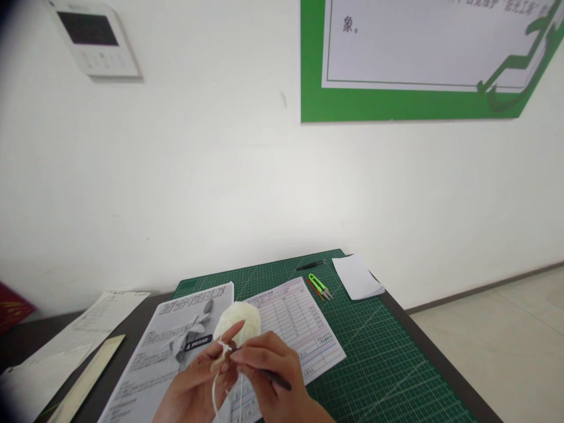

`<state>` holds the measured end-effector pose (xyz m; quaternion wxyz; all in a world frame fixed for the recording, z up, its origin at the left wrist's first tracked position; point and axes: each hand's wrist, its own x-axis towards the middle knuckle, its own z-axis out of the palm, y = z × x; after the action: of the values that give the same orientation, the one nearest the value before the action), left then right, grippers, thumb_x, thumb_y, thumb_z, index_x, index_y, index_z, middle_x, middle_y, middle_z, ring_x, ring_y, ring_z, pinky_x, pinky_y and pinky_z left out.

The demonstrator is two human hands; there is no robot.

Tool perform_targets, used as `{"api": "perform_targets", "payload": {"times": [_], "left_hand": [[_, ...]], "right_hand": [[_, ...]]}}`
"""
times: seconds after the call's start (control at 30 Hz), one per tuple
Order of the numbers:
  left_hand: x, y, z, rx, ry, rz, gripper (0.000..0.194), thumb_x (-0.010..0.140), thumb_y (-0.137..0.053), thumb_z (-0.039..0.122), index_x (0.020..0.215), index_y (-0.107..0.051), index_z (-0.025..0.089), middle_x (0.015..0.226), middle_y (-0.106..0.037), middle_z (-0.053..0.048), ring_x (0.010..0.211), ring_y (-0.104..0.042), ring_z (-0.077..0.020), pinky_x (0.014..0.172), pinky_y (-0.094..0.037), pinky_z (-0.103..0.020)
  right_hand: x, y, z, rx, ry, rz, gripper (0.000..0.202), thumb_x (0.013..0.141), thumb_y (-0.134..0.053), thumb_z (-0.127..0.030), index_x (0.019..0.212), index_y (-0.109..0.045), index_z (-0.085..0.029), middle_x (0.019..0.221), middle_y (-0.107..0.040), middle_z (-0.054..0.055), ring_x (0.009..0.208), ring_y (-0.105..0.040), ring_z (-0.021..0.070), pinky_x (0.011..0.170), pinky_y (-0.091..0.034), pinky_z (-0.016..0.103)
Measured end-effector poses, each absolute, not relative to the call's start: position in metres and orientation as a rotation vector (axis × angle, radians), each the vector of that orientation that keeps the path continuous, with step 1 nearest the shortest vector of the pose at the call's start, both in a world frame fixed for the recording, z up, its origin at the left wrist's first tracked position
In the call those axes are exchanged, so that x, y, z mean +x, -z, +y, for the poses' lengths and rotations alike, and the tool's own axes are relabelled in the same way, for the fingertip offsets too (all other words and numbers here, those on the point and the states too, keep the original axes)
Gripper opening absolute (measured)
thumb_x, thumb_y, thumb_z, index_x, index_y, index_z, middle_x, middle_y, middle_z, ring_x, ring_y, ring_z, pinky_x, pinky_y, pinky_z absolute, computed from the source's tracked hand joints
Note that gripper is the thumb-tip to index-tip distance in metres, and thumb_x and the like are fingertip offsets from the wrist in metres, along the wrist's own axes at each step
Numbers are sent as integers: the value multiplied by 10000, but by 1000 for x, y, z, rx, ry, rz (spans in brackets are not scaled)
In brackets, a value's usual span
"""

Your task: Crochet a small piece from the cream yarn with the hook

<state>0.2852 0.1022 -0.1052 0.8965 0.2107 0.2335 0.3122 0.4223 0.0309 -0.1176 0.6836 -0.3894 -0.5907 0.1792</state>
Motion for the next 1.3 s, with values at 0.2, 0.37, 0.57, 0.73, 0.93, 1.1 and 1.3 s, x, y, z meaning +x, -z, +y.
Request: {"api": "perform_targets", "payload": {"times": [0.2,0.37,0.57,0.73,0.93,1.1,1.3], "left_hand": [[280,97,102,488,-567,418,466,535,-702,-34,987,-682,80,596,-567,-13,535,-497,-57,543,-414,-153],[280,96,103,562,-538,392,440,556,-712,40,993,-688,73,536,-531,-13,493,-453,-66,499,-358,-164],[279,98,105,575,-545,397,462,548,-709,51,1008,-683,82,543,-512,-4,503,-423,-71,495,-324,-172],[276,98,103,596,-547,410,451,535,-712,56,984,-695,92,536,-489,8,501,-404,-74,486,-299,-188],[276,98,105,602,-523,387,418,534,-710,59,951,-707,82,519,-488,8,489,-402,-76,471,-268,-199],[275,92,103,594,-504,361,391,516,-726,65,907,-720,68,501,-506,3,482,-395,-69,459,-256,-192],[275,91,102,577,-509,394,380,473,-752,67,853,-733,63,497,-519,4,464,-402,-55,449,-241,-186]], "right_hand": [[422,117,39,-763,-914,-877,94,724,-688,-272,781,-722,-205,689,-692,20,583,-593,142,560,-470,264],[428,118,38,-710,-1023,-751,95,697,-721,-251,761,-719,-181,656,-710,24,558,-581,120,562,-449,243],[433,117,37,-703,-1028,-713,105,705,-718,-251,769,-711,-168,629,-701,25,559,-578,128,577,-440,260],[437,114,37,-718,-1036,-739,117,697,-722,-262,762,-712,-164,640,-704,33,557,-581,141,569,-438,273],[439,111,37,-688,-1078,-729,131,682,-736,-277,741,-710,-163,632,-699,27,543,-584,128,553,-435,253],[442,111,37,-663,-1108,-762,139,688,-730,-287,747,-709,-163,647,-683,21,535,-578,116,538,-439,243],[448,106,35,-655,-1118,-800,144,690,-732,-287,727,-708,-150,630,-678,20,543,-591,111,548,-450,232]]}}
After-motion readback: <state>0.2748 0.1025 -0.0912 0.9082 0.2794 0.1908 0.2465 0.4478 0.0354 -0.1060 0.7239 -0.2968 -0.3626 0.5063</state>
